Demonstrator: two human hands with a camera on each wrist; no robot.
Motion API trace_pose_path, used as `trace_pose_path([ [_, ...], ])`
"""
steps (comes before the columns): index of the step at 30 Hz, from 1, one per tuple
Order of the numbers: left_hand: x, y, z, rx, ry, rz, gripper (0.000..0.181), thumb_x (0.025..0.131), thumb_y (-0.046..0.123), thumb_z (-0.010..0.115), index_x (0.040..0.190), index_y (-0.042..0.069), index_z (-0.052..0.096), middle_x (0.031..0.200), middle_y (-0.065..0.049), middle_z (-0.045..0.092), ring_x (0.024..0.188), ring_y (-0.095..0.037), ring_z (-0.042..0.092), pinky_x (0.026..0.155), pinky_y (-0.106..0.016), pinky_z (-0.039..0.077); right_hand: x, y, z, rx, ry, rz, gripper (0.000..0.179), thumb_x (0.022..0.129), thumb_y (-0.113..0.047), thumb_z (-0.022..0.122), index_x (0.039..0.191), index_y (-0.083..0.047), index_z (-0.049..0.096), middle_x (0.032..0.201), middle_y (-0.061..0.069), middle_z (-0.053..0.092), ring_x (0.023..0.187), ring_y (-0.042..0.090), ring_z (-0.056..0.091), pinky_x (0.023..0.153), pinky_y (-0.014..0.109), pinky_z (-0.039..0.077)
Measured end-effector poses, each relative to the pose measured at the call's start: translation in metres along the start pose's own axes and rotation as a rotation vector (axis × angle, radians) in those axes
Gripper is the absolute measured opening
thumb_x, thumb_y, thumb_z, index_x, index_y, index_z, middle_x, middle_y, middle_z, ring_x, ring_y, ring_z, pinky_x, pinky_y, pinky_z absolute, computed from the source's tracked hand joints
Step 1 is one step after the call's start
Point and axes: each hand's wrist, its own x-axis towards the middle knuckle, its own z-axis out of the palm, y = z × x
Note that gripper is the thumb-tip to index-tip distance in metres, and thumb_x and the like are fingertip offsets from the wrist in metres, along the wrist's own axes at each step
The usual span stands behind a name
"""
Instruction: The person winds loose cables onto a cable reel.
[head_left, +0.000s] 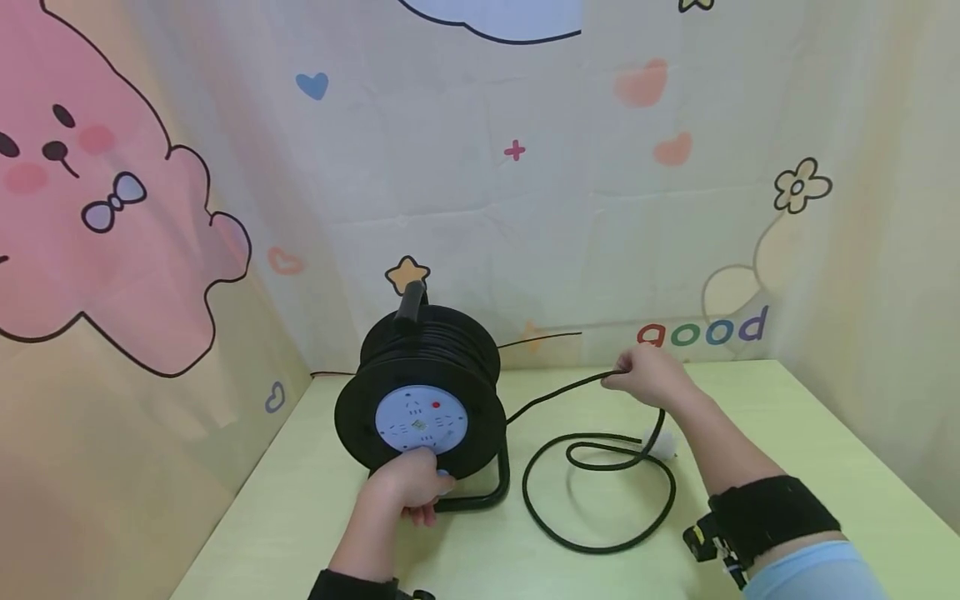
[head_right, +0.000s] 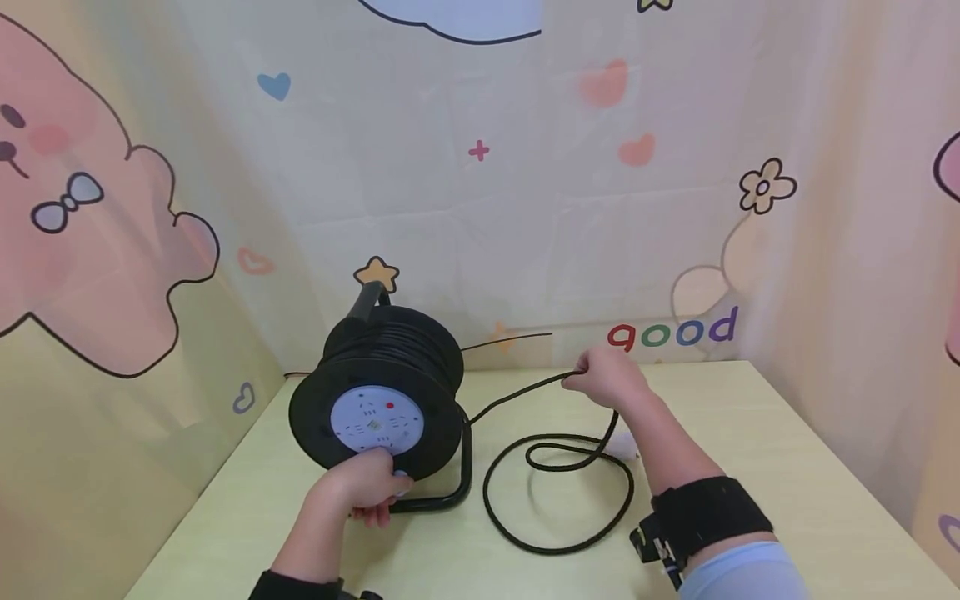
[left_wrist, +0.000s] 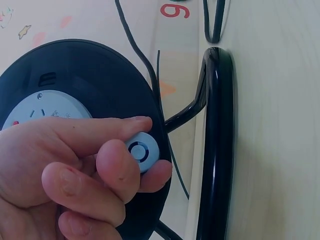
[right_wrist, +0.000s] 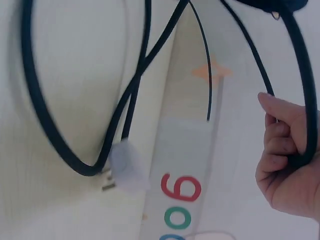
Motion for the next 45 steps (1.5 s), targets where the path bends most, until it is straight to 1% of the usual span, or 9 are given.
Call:
trace_pose_path([
  [4,0.001,-0.001,0.001,-0.001,0.002,0.006,0.040,0.095,0.027,0.057,0.063,0.003,0.057,0.049,-0.003,0.061,0.040,-0.016,0.054,0.038,-0.028,0.039,-0.005,0.016,-0.015,-0.040,0.021,-0.005,0.023,0.085,-0.030,0.071,0.077,-0.010,0.062,0.073,0.003,0.059,0.065,0.020,0.049,0.055,0.035,0.039],
  [6,0.001,-0.001,0.001,0.001,0.003,0.012,0.040,0.095,0.027,0.057,0.064,0.003,0.058,0.049,-0.003,0.061,0.040,-0.016,0.055,0.038,-0.028,0.039,-0.008,0.022,-0.020,-0.074,0.032,0.018,0.022,0.087,-0.032,0.069,0.085,-0.010,0.067,0.081,0.006,0.065,0.069,0.022,0.054,0.057,0.037,0.043],
  [8,0.001,-0.001,0.001,0.002,0.002,0.014,0.040,0.095,0.027,0.057,0.064,0.001,0.059,0.049,-0.003,0.061,0.040,-0.016,0.055,0.038,-0.028,0.040,-0.012,0.030,-0.023,-0.105,0.042,0.048,0.022,0.088,-0.031,0.068,0.087,-0.009,0.067,0.080,0.007,0.067,0.067,0.021,0.058,0.057,0.038,0.044],
  [12,0.002,0.000,0.002,-0.001,0.003,0.012,0.041,0.095,0.027,0.057,0.062,0.003,0.058,0.049,-0.003,0.061,0.040,-0.016,0.055,0.039,-0.029,0.040,-0.018,0.045,-0.025,-0.100,0.050,0.091,0.025,0.091,-0.030,0.065,0.083,-0.007,0.063,0.060,0.002,0.061,0.050,0.016,0.056,0.051,0.036,0.043],
  [19,0.001,0.001,0.002,-0.001,-0.001,0.003,0.041,0.095,0.027,0.057,0.063,0.003,0.058,0.050,-0.003,0.061,0.041,-0.016,0.055,0.040,-0.029,0.041,-0.022,0.059,-0.022,-0.124,0.137,0.084,0.039,0.092,-0.048,0.058,0.073,-0.014,0.061,0.065,0.000,0.049,0.057,0.019,0.043,0.048,0.033,0.032],
  [24,0.001,0.000,0.001,0.002,-0.002,-0.001,0.040,0.095,0.027,0.057,0.065,0.001,0.060,0.050,-0.003,0.061,0.041,-0.016,0.055,0.038,-0.028,0.039,-0.022,0.060,-0.026,-0.140,0.124,0.080,0.046,0.090,-0.060,0.054,0.083,-0.015,0.063,0.072,0.001,0.053,0.064,0.020,0.047,0.050,0.034,0.034],
  [31,0.000,0.000,0.002,0.007,0.000,-0.004,0.038,0.095,0.027,0.058,0.071,-0.002,0.062,0.051,-0.003,0.061,0.041,-0.016,0.055,0.039,-0.027,0.040,-0.025,0.057,-0.029,-0.131,0.124,0.073,0.040,0.091,-0.053,0.058,0.091,-0.014,0.067,0.078,0.002,0.057,0.067,0.021,0.050,0.052,0.035,0.037],
  [37,0.000,0.000,0.001,-0.005,0.000,-0.006,0.037,0.095,0.027,0.057,0.072,-0.002,0.061,0.051,-0.004,0.062,0.042,-0.016,0.056,0.039,-0.028,0.041,-0.023,0.055,-0.028,-0.110,0.143,0.056,0.042,0.092,-0.051,0.058,0.095,-0.010,0.068,0.080,0.004,0.060,0.070,0.023,0.051,0.056,0.037,0.040],
  [45,0.001,-0.004,0.000,-0.049,-0.006,-0.025,0.035,0.095,0.025,0.057,0.074,-0.002,0.061,0.052,-0.005,0.063,0.043,-0.018,0.058,0.041,-0.029,0.046,-0.016,0.057,-0.022,0.023,0.148,0.004,0.034,0.094,-0.037,0.060,0.102,-0.006,0.070,0.084,0.006,0.062,0.076,0.024,0.050,0.063,0.038,0.042],
])
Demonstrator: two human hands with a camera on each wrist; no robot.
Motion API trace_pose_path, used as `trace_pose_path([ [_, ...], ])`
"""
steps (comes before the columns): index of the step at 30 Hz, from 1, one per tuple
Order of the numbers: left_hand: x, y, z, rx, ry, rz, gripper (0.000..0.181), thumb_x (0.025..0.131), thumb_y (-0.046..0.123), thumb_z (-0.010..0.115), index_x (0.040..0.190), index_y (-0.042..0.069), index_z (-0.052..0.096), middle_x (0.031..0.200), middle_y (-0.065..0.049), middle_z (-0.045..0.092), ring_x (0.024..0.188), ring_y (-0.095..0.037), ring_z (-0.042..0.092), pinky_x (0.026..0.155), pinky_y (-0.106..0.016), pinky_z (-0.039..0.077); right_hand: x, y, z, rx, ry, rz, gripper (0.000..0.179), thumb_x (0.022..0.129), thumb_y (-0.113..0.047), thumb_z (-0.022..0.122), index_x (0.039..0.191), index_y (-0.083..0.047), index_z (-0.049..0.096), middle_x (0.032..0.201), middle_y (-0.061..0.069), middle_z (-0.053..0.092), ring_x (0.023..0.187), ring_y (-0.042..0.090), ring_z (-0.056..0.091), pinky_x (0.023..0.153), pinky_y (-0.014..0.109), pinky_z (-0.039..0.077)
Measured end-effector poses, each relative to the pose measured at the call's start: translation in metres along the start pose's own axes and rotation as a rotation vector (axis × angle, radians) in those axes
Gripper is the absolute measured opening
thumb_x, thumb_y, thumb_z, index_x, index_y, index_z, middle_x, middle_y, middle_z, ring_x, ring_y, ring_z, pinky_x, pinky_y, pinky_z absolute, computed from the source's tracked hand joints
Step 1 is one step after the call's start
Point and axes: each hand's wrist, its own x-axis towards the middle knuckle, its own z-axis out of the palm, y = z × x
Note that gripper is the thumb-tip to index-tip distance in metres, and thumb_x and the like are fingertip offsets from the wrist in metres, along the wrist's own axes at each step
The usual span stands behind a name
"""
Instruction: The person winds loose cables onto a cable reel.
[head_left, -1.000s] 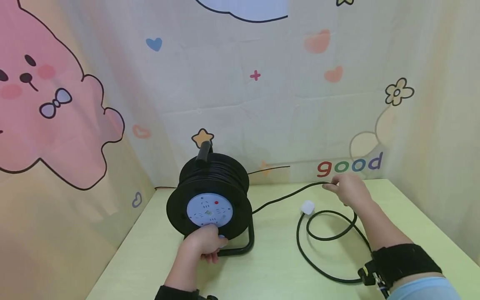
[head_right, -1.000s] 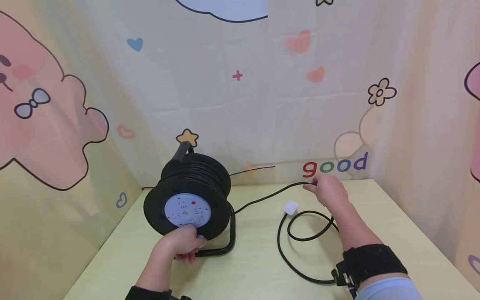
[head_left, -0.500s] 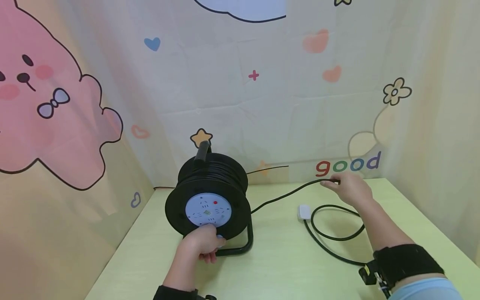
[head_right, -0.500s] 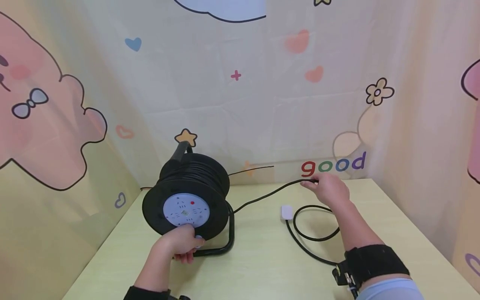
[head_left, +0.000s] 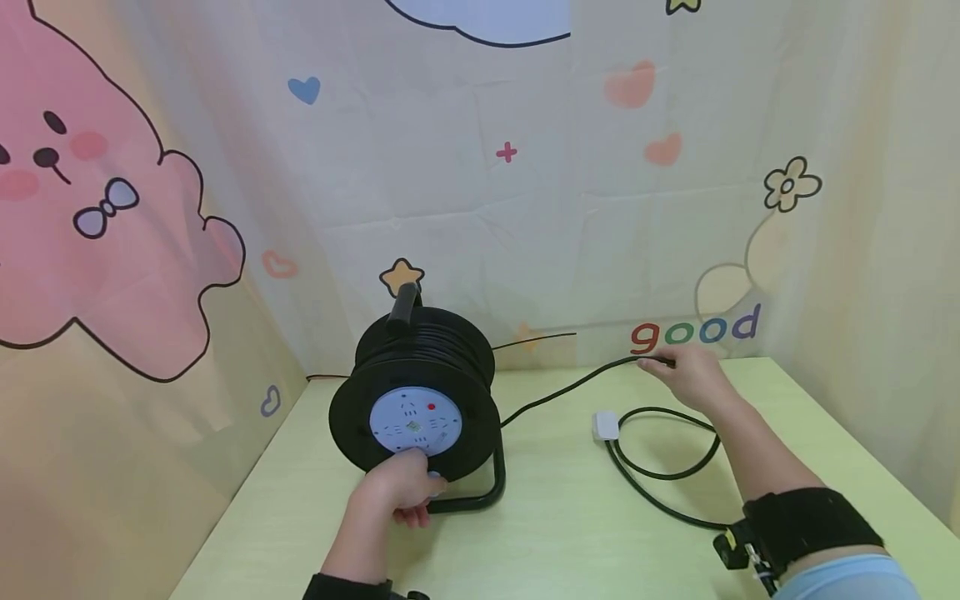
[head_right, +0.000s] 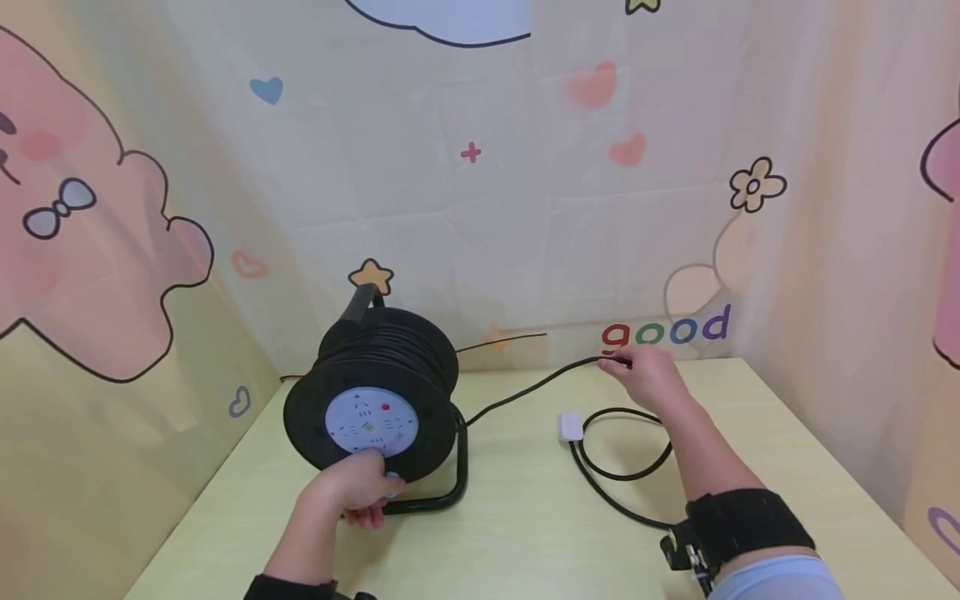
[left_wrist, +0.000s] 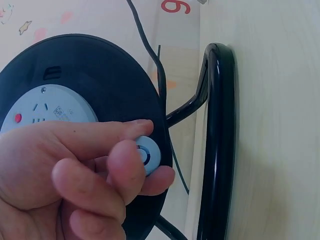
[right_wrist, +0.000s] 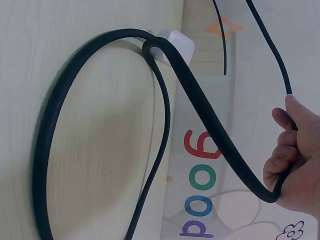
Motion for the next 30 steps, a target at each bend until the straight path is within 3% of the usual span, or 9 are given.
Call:
trace_pose_path([
  [9,-0.002,-0.009,-0.005,-0.101,-0.019,-0.033,0.029,0.095,0.022,0.058,0.082,-0.004,0.057,0.055,-0.010,0.063,0.044,-0.019,0.058,0.043,-0.031,0.050,0.002,-0.005,0.013,0.065,0.016,-0.004,0.033,0.095,-0.032,0.060,0.108,-0.003,0.069,0.091,0.009,0.064,0.079,0.025,0.051,0.066,0.039,0.043],
  [17,-0.007,-0.025,-0.015,-0.114,0.002,-0.058,0.031,0.094,0.023,0.060,0.073,0.000,0.057,0.055,-0.009,0.063,0.043,-0.017,0.057,0.043,-0.029,0.050,0.004,-0.014,0.026,0.111,-0.010,-0.047,0.024,0.097,-0.022,0.059,0.104,-0.001,0.068,0.088,0.009,0.063,0.074,0.022,0.051,0.063,0.038,0.044],
  [22,-0.014,-0.038,-0.026,-0.149,0.007,-0.088,0.031,0.094,0.023,0.060,0.074,-0.001,0.062,0.056,-0.008,0.063,0.044,-0.015,0.055,0.046,-0.028,0.050,0.008,-0.026,0.038,0.132,-0.027,-0.065,0.023,0.098,-0.020,0.056,0.103,-0.001,0.067,0.089,0.008,0.065,0.077,0.022,0.054,0.069,0.042,0.046],
  [26,-0.020,-0.049,-0.037,-0.201,0.037,-0.103,0.030,0.094,0.023,0.060,0.077,-0.001,0.064,0.057,-0.008,0.063,0.044,-0.014,0.054,0.046,-0.026,0.050,0.011,-0.040,0.047,0.157,-0.032,-0.084,0.020,0.098,-0.020,0.056,0.099,-0.004,0.068,0.081,0.005,0.062,0.071,0.020,0.052,0.064,0.039,0.045],
  [30,-0.025,-0.060,-0.046,-0.268,0.122,-0.101,0.034,0.092,0.025,0.063,0.067,0.001,0.061,0.056,-0.008,0.062,0.043,-0.014,0.054,0.045,-0.026,0.049,0.014,-0.055,0.055,0.194,-0.041,-0.111,0.017,0.097,-0.020,0.058,0.094,-0.007,0.068,0.070,0.003,0.055,0.063,0.018,0.046,0.057,0.035,0.041],
])
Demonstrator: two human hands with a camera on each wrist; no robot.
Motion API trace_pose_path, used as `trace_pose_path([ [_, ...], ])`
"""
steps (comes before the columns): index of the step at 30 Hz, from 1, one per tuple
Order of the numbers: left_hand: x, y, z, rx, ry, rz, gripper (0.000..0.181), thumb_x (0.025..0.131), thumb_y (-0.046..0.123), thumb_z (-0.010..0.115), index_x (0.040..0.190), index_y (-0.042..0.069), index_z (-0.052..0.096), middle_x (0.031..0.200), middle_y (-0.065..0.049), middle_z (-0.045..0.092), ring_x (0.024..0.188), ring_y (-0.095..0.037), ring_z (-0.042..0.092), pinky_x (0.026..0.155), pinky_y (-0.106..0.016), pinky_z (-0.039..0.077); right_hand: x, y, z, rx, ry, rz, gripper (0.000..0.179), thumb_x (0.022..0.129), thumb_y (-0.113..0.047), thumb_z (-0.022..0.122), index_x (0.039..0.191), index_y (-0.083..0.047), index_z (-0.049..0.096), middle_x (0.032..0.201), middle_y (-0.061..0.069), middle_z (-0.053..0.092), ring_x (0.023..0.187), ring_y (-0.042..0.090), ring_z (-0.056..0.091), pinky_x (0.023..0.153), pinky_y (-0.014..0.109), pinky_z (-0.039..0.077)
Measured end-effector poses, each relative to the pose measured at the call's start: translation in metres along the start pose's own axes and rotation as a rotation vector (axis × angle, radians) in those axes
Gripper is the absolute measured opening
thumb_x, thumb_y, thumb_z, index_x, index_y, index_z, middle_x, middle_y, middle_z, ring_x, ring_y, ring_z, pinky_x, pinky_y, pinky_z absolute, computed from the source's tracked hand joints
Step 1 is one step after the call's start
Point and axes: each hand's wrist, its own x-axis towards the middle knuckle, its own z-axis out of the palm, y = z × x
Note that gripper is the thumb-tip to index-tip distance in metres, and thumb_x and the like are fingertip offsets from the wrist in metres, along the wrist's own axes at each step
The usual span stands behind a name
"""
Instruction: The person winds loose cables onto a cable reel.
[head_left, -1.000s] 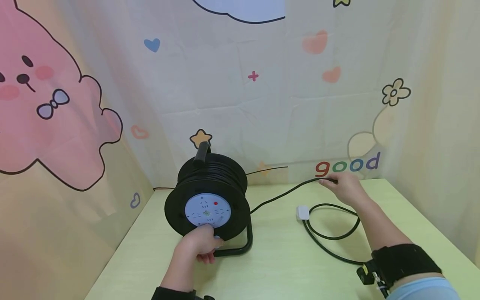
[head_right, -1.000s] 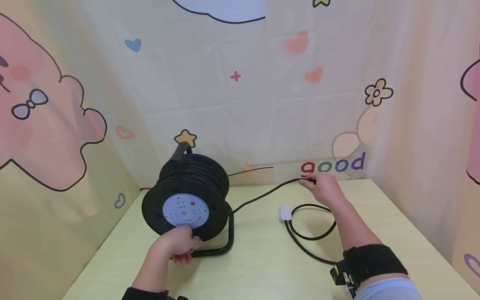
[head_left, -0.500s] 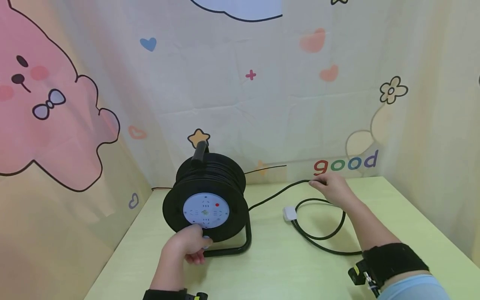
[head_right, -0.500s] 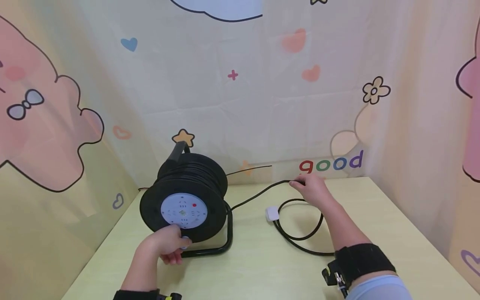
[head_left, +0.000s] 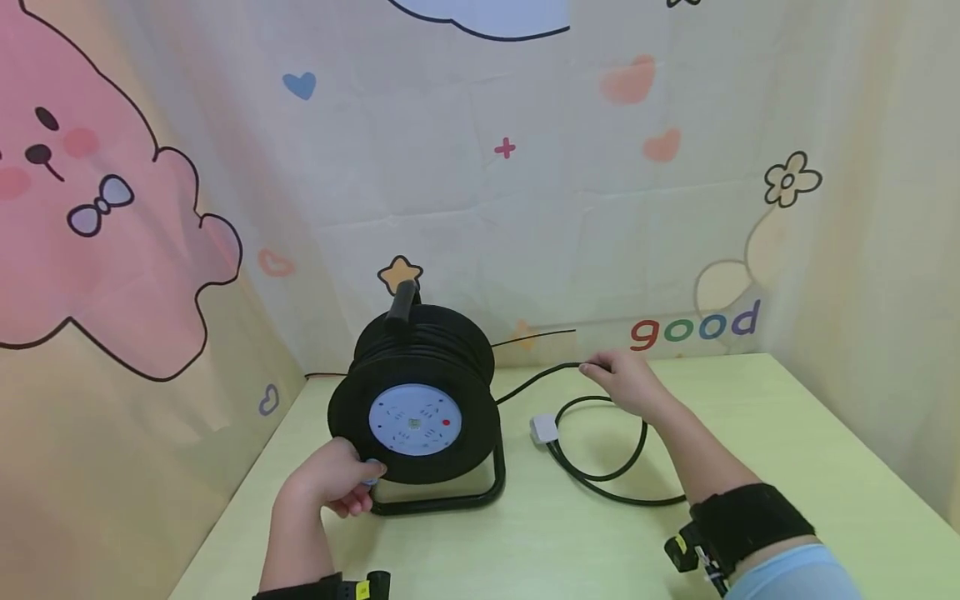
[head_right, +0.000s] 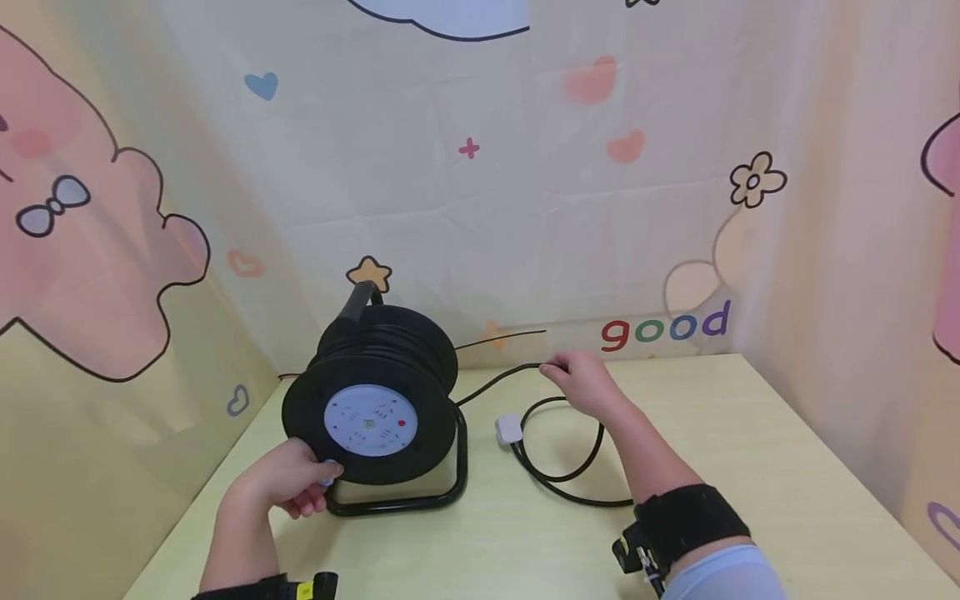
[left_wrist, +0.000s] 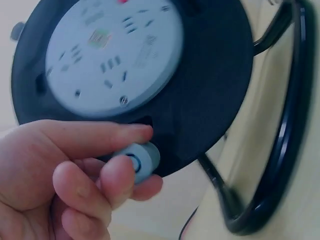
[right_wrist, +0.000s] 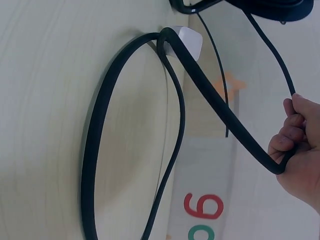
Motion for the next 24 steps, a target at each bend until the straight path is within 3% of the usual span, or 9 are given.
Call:
trace_pose_path([
  [10,-0.008,0.000,-0.021,-0.034,0.248,0.014,0.033,0.087,0.023,0.065,0.062,0.002,0.061,0.054,-0.009,0.062,0.045,-0.020,0.059,0.047,-0.031,0.052,0.010,-0.028,0.025,0.047,-0.064,-0.049,0.015,0.097,-0.019,0.058,0.090,-0.010,0.067,0.064,0.000,0.050,0.058,0.016,0.043,0.054,0.034,0.040],
  [15,-0.013,0.004,-0.029,-0.062,0.361,0.030,0.032,0.086,0.025,0.064,0.063,0.002,0.062,0.055,-0.008,0.062,0.049,-0.021,0.060,0.050,-0.030,0.052,0.016,-0.041,0.040,0.010,-0.086,-0.088,0.016,0.097,-0.017,0.057,0.093,-0.007,0.069,0.070,-0.001,0.058,0.062,0.014,0.048,0.060,0.035,0.045],
  [19,-0.019,0.011,-0.032,-0.138,0.422,0.038,0.034,0.087,0.029,0.063,0.068,0.001,0.063,0.057,-0.008,0.064,0.052,-0.023,0.062,0.052,-0.030,0.053,0.021,-0.053,0.052,-0.016,-0.106,-0.137,0.016,0.097,-0.015,0.057,0.095,-0.006,0.070,0.081,-0.001,0.065,0.069,0.013,0.052,0.066,0.036,0.047],
  [24,-0.023,0.023,-0.030,-0.279,0.502,0.073,0.039,0.088,0.036,0.064,0.078,-0.001,0.066,0.062,-0.010,0.065,0.054,-0.025,0.063,0.053,-0.029,0.054,0.024,-0.065,0.064,-0.031,-0.136,-0.179,0.015,0.096,-0.012,0.057,0.095,-0.005,0.070,0.078,-0.001,0.063,0.066,0.013,0.051,0.064,0.035,0.047],
])
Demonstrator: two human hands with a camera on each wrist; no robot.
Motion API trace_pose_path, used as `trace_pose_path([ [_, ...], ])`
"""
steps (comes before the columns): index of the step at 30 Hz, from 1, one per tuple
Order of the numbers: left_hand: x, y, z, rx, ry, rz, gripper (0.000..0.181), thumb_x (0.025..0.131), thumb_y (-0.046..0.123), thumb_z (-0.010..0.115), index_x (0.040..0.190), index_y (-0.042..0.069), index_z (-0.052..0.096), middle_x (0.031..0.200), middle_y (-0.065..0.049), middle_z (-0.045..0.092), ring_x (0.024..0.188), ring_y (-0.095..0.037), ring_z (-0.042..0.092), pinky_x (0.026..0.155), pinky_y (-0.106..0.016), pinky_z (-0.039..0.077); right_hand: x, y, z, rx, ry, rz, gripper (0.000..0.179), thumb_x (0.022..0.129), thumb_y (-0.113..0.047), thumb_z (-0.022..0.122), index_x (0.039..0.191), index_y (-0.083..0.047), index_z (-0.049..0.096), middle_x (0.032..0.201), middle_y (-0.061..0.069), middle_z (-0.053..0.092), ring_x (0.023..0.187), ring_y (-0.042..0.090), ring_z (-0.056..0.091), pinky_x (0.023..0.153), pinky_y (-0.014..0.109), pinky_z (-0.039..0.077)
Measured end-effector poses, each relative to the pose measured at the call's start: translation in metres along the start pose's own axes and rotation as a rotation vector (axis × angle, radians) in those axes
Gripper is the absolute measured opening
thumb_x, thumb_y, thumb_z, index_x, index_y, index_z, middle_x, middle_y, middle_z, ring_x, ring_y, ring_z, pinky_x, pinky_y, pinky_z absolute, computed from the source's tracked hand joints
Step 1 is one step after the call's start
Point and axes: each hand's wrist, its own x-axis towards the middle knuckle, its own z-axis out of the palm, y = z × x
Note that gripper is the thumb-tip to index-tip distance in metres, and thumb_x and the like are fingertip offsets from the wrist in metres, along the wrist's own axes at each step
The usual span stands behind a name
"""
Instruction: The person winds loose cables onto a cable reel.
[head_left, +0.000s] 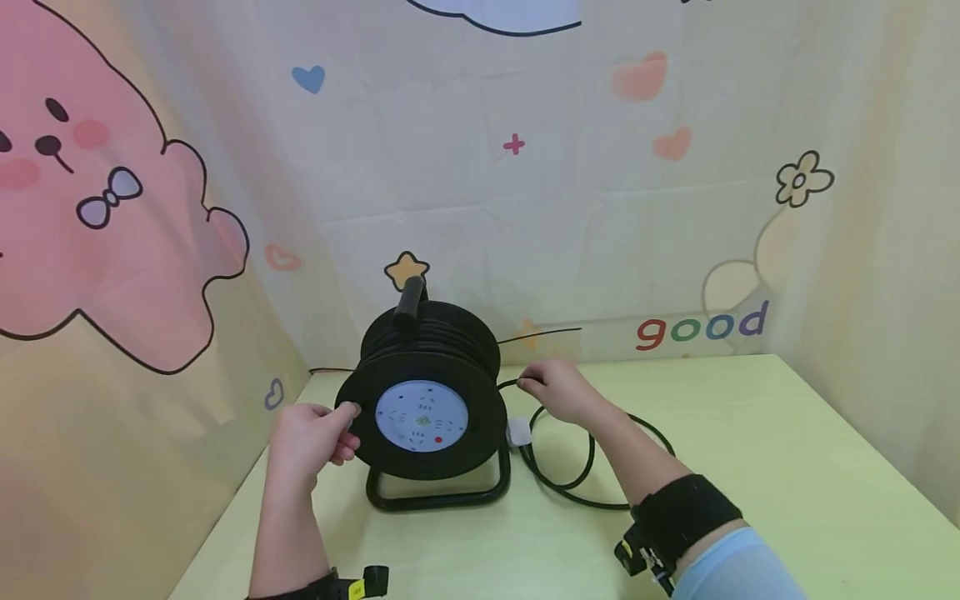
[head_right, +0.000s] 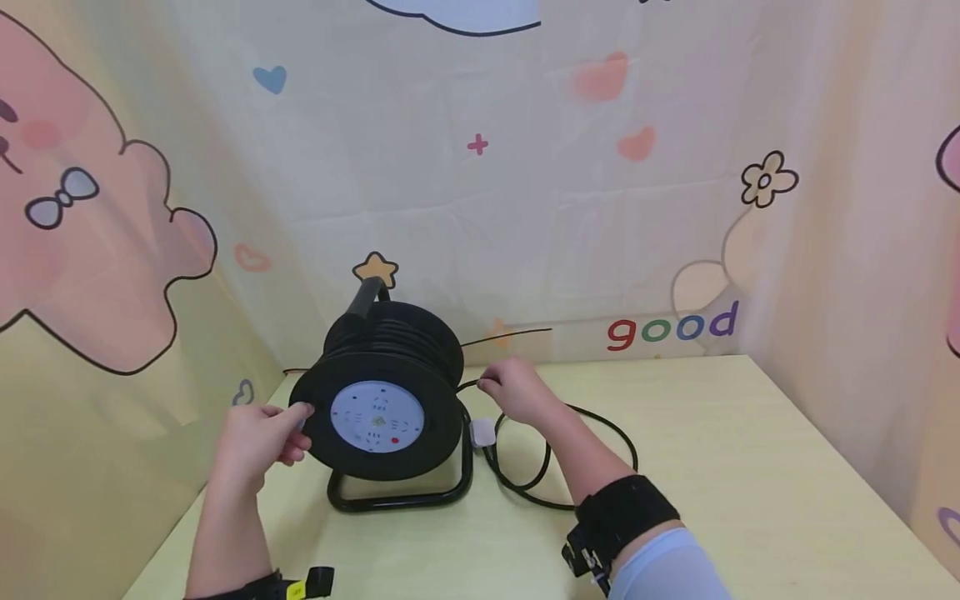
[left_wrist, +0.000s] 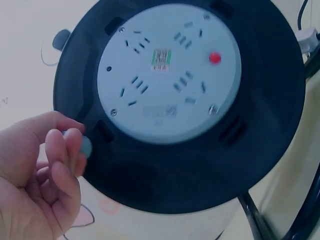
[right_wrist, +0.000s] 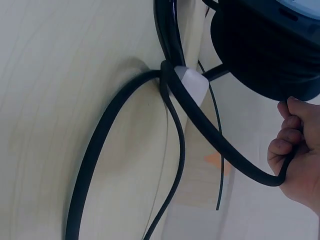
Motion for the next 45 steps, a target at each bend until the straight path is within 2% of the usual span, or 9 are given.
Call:
trace_pose_path([
  [7,-0.004,0.015,0.009,-0.160,0.065,0.009,0.044,0.087,0.040,0.067,0.084,-0.003,0.069,0.065,-0.012,0.067,0.055,-0.026,0.063,0.054,-0.029,0.054,0.002,-0.003,0.009,-0.048,-0.051,-0.019,0.013,0.095,-0.011,0.059,0.090,-0.006,0.070,0.070,-0.002,0.058,0.060,0.012,0.048,0.059,0.032,0.045],
  [16,-0.004,0.018,0.009,-0.157,0.071,0.014,0.045,0.087,0.043,0.066,0.086,-0.003,0.068,0.066,-0.012,0.067,0.056,-0.027,0.064,0.058,-0.028,0.055,-0.005,0.000,-0.005,-0.140,-0.105,0.062,0.016,0.089,-0.017,0.066,0.103,-0.010,0.069,0.089,-0.001,0.066,0.078,0.011,0.059,0.071,0.038,0.051],
  [22,-0.003,0.017,0.009,-0.169,0.066,0.017,0.045,0.087,0.042,0.067,0.087,-0.003,0.068,0.066,-0.013,0.067,0.055,-0.026,0.064,0.057,-0.028,0.055,-0.025,0.021,-0.025,-0.215,-0.171,0.126,0.008,0.085,-0.012,0.066,0.092,-0.011,0.069,0.081,-0.003,0.064,0.070,0.011,0.058,0.065,0.036,0.051],
  [26,-0.003,0.016,0.009,-0.172,0.065,0.017,0.045,0.087,0.041,0.067,0.086,-0.004,0.068,0.065,-0.013,0.067,0.055,-0.027,0.064,0.055,-0.029,0.055,-0.041,0.040,-0.041,-0.273,-0.129,0.190,0.008,0.090,-0.009,0.060,0.093,-0.006,0.067,0.078,0.001,0.063,0.059,0.011,0.057,0.058,0.034,0.050],
  [30,-0.004,0.015,0.008,-0.163,0.067,0.012,0.044,0.087,0.040,0.067,0.085,-0.003,0.068,0.065,-0.013,0.066,0.058,-0.032,0.064,0.056,-0.028,0.055,-0.056,0.058,-0.056,-0.209,-0.035,0.309,0.014,0.096,-0.014,0.058,0.099,-0.001,0.062,0.076,0.005,0.063,0.050,0.010,0.057,0.053,0.033,0.049],
  [35,-0.004,0.013,0.008,-0.156,0.065,0.010,0.043,0.088,0.040,0.066,0.085,-0.003,0.068,0.065,-0.013,0.066,0.059,-0.032,0.064,0.057,-0.028,0.055,-0.071,0.075,-0.071,-0.097,0.017,0.442,0.024,0.097,-0.025,0.057,0.095,-0.002,0.059,0.061,0.007,0.059,0.048,0.015,0.058,0.052,0.035,0.051],
  [39,-0.003,0.012,0.008,-0.160,0.060,0.003,0.043,0.087,0.040,0.067,0.085,-0.003,0.068,0.065,-0.013,0.066,0.059,-0.033,0.064,0.057,-0.028,0.055,-0.079,0.089,-0.080,0.002,0.073,0.474,0.025,0.097,-0.026,0.057,0.101,-0.001,0.058,0.068,0.011,0.058,0.046,0.019,0.058,0.050,0.036,0.052],
  [43,-0.003,0.012,0.008,-0.161,0.060,0.006,0.044,0.087,0.041,0.067,0.085,-0.003,0.068,0.065,-0.013,0.067,0.060,-0.034,0.064,0.057,-0.029,0.055,-0.081,0.103,-0.084,0.138,0.147,0.466,0.026,0.098,-0.023,0.055,0.112,-0.001,0.056,0.087,0.016,0.056,0.059,0.023,0.060,0.055,0.033,0.055],
  [45,-0.003,0.012,0.008,-0.158,0.063,0.010,0.044,0.087,0.041,0.067,0.084,-0.003,0.068,0.065,-0.013,0.066,0.060,-0.034,0.064,0.056,-0.028,0.055,-0.081,0.106,-0.085,0.192,0.175,0.474,0.027,0.099,-0.024,0.054,0.113,-0.001,0.056,0.087,0.015,0.054,0.062,0.025,0.061,0.057,0.033,0.056],
])
